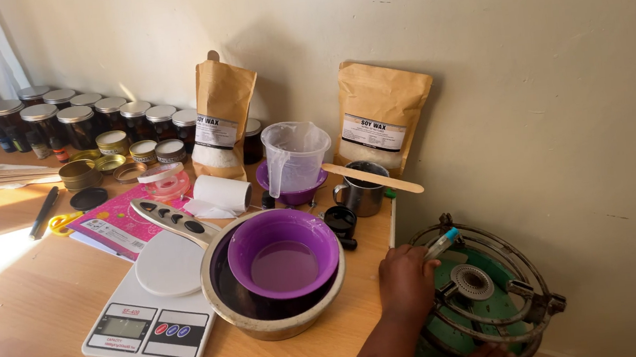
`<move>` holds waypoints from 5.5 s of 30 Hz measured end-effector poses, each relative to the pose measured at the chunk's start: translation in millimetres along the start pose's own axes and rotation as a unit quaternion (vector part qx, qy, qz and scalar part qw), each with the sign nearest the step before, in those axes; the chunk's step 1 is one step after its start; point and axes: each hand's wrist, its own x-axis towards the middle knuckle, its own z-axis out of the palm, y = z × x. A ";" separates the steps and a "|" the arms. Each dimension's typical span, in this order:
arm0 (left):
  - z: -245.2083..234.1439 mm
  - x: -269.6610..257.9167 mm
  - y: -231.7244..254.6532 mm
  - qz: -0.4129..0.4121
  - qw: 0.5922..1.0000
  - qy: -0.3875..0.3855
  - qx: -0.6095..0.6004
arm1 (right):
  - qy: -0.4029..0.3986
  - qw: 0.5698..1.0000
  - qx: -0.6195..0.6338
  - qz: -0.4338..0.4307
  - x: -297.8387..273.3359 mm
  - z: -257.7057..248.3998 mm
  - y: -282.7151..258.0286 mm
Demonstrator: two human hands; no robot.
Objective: Stirring a candle mixture in a bowl and cleaning a wick with a paper towel
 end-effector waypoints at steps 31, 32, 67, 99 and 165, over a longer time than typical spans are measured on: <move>-3.8 3.5 15.1 -0.154 0.974 -0.075 -0.150 | -0.082 0.843 0.525 -0.086 -26.4 -342.6 165.0; -3.3 4.2 14.2 -0.153 0.974 -0.070 -0.153 | -0.092 0.862 0.492 -0.080 -24.3 -345.1 165.0; -9.3 4.6 19.2 -0.165 0.973 -0.068 -0.145 | -0.112 0.895 0.406 -0.148 -17.2 -330.7 147.3; -30.9 1.3 37.7 -0.156 0.956 -0.160 -0.189 | -0.039 0.550 0.825 -0.123 -44.1 -303.3 135.7; -328.0 35.6 -141.5 -0.348 0.590 0.308 -0.660 | -0.271 0.530 0.794 -0.124 -211.8 -471.2 77.7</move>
